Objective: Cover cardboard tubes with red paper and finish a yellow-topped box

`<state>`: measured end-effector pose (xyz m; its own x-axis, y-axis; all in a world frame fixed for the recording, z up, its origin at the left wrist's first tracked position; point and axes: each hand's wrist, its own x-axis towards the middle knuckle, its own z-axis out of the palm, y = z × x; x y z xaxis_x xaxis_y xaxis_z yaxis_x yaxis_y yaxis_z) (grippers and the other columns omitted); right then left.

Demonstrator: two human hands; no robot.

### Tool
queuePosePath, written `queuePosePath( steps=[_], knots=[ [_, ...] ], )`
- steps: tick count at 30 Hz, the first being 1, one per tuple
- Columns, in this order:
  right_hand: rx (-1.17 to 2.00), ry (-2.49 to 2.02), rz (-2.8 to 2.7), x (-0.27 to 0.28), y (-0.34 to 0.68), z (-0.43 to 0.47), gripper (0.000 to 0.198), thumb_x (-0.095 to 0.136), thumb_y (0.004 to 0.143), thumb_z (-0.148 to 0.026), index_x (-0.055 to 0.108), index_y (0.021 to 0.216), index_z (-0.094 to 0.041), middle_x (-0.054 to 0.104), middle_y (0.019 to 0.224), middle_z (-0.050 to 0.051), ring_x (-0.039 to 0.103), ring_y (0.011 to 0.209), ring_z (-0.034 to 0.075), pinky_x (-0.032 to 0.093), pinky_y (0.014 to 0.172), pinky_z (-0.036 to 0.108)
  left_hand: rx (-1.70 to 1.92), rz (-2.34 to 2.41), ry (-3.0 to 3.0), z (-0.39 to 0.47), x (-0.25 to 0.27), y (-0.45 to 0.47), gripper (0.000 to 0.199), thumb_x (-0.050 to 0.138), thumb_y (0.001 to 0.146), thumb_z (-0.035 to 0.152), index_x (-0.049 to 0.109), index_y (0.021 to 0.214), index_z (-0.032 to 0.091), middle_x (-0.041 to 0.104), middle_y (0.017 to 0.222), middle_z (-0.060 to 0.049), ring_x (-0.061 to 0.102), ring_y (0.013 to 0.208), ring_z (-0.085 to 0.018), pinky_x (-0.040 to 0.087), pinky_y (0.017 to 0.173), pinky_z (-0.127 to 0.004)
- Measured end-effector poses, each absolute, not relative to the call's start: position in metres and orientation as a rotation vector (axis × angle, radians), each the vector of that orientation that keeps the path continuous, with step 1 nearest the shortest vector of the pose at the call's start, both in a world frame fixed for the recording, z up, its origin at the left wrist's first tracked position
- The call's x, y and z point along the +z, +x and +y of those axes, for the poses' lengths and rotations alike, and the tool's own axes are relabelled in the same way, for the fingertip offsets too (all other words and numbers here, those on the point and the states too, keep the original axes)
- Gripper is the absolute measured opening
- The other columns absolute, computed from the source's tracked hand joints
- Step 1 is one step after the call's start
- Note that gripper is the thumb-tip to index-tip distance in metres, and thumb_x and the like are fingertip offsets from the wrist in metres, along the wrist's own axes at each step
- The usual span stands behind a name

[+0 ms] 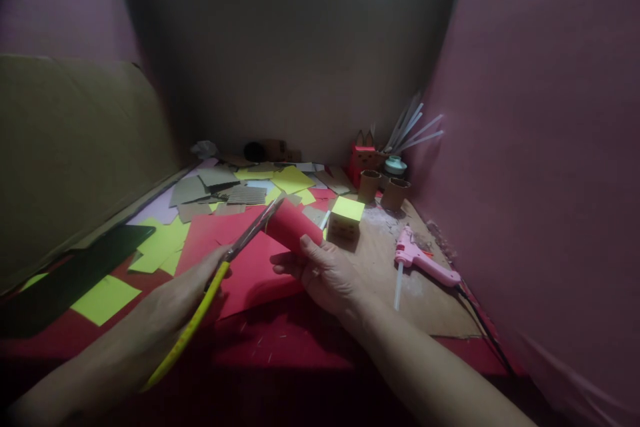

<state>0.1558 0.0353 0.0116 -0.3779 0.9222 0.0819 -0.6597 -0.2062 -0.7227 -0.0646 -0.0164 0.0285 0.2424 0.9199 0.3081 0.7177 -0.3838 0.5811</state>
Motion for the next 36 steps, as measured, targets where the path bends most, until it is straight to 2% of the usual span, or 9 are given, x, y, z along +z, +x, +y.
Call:
queuePosePath(
  steps=[3,5,10,16,20,24,31,34,36],
  knots=[
    [1.800,-0.469,-0.843,0.012,0.156,0.034,0.031,0.076,0.074,-0.033,0.067,0.096,-0.015,0.067,0.081,0.007,0.070,0.071,0.019,0.055,0.073,0.034,0.770,1.554,2.253,-0.017,0.029,-0.059,0.048,0.036,0.092,0.031,0.043,0.138,0.021,0.062,0.128,-0.015,0.064,0.109,-0.030,0.055,0.084,-0.040],
    [1.796,-0.485,-0.849,0.011,0.156,0.034,0.030,0.076,0.073,-0.034,0.067,0.093,-0.014,0.067,0.077,0.007,0.069,0.071,0.019,0.055,0.073,0.034,0.769,1.599,2.221,-0.019,0.031,-0.054,0.047,0.031,0.093,0.031,0.042,0.138,0.022,0.062,0.128,-0.014,0.064,0.110,-0.030,0.055,0.084,-0.041],
    [1.778,-0.471,-0.878,0.006,0.155,0.037,0.030,0.073,0.077,-0.033,0.067,0.097,-0.012,0.069,0.078,0.009,0.070,0.072,0.019,0.055,0.073,0.033,0.805,1.552,2.209,-0.023,0.037,-0.046,0.044,0.032,0.092,0.029,0.044,0.133,0.020,0.067,0.114,-0.013,0.069,0.096,-0.025,0.055,0.077,-0.035],
    [1.764,-0.468,-0.879,0.003,0.155,0.038,0.028,0.074,0.077,-0.033,0.067,0.097,-0.013,0.070,0.077,0.007,0.070,0.070,0.018,0.054,0.073,0.033,0.678,1.554,2.249,-0.027,0.041,-0.048,0.036,0.034,0.090,0.027,0.046,0.123,0.021,0.067,0.078,-0.004,0.063,0.058,-0.018,0.045,0.049,-0.026],
    [1.749,-0.482,-0.900,0.003,0.155,0.037,0.028,0.072,0.079,-0.031,0.066,0.099,-0.012,0.069,0.076,0.007,0.069,0.070,0.018,0.054,0.072,0.031,0.631,1.520,2.255,-0.027,0.041,-0.051,0.036,0.036,0.090,0.029,0.043,0.124,0.019,0.064,0.069,-0.001,0.057,0.051,-0.015,0.041,0.046,-0.024],
    [1.729,-0.488,-0.924,0.003,0.155,0.036,0.027,0.072,0.079,-0.029,0.067,0.098,-0.011,0.070,0.078,0.008,0.069,0.070,0.018,0.054,0.074,0.032,0.603,1.472,2.312,-0.024,0.038,-0.057,0.037,0.038,0.087,0.030,0.044,0.121,0.015,0.064,0.067,-0.002,0.058,0.052,-0.017,0.040,0.045,-0.025],
    [1.689,-0.518,-0.973,0.004,0.154,0.035,0.023,0.068,0.082,-0.032,0.068,0.092,-0.011,0.071,0.079,0.010,0.068,0.070,0.017,0.053,0.074,0.032,0.779,1.552,2.179,-0.018,0.033,-0.065,0.024,0.043,0.086,0.031,0.055,0.104,0.021,0.062,0.060,0.001,0.056,0.047,-0.017,0.041,0.043,-0.026],
    [1.684,-0.525,-0.978,0.008,0.155,0.032,0.024,0.070,0.080,-0.031,0.068,0.095,-0.013,0.070,0.080,0.008,0.068,0.073,0.018,0.053,0.071,0.031,0.938,1.593,2.001,-0.014,0.034,-0.063,0.027,0.047,0.085,0.034,0.056,0.107,0.021,0.064,0.063,0.000,0.060,0.049,-0.017,0.046,0.043,-0.027],
    [1.687,-0.544,-0.993,0.010,0.156,0.030,0.025,0.071,0.079,-0.031,0.068,0.097,-0.014,0.070,0.080,0.007,0.067,0.073,0.017,0.053,0.067,0.030,1.077,1.600,1.865,-0.011,0.038,-0.059,0.034,0.050,0.085,0.038,0.054,0.114,0.021,0.065,0.068,0.000,0.063,0.052,-0.017,0.052,0.049,-0.029]
  ],
)
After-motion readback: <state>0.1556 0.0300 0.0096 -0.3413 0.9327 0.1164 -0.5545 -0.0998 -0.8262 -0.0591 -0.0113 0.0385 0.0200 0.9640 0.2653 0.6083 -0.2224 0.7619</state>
